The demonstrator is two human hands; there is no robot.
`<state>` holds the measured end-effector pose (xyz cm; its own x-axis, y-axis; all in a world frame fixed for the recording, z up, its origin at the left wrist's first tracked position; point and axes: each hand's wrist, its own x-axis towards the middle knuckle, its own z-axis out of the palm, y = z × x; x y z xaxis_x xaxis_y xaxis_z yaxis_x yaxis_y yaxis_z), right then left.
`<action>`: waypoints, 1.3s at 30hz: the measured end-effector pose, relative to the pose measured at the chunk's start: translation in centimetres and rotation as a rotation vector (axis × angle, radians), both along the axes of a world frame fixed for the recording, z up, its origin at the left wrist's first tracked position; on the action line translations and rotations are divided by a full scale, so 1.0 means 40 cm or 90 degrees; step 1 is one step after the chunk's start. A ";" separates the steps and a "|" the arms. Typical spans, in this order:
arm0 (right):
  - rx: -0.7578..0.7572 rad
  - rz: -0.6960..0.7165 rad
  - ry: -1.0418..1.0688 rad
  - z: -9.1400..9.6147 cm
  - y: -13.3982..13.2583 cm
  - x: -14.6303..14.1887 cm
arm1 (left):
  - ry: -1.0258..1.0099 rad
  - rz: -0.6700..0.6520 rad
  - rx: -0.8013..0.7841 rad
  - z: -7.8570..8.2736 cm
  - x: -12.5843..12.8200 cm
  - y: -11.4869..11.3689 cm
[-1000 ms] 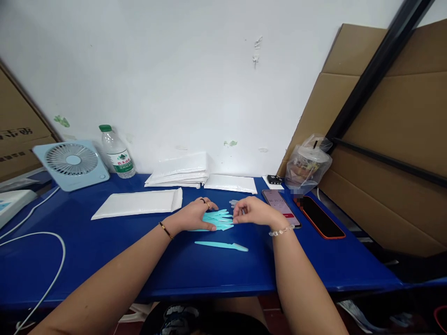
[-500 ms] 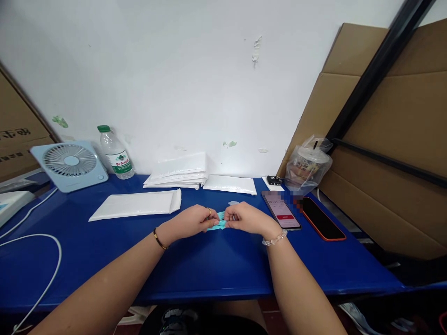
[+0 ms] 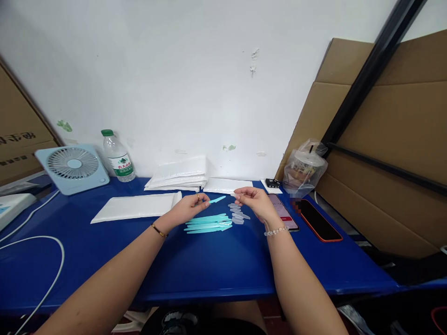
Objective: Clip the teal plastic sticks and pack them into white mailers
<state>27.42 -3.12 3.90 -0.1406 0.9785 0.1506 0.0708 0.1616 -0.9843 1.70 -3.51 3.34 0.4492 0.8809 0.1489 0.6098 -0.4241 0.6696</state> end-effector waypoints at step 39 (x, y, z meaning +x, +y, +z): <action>0.162 -0.095 -0.548 -0.097 0.077 0.027 | 0.132 -0.024 0.112 -0.088 -0.006 0.059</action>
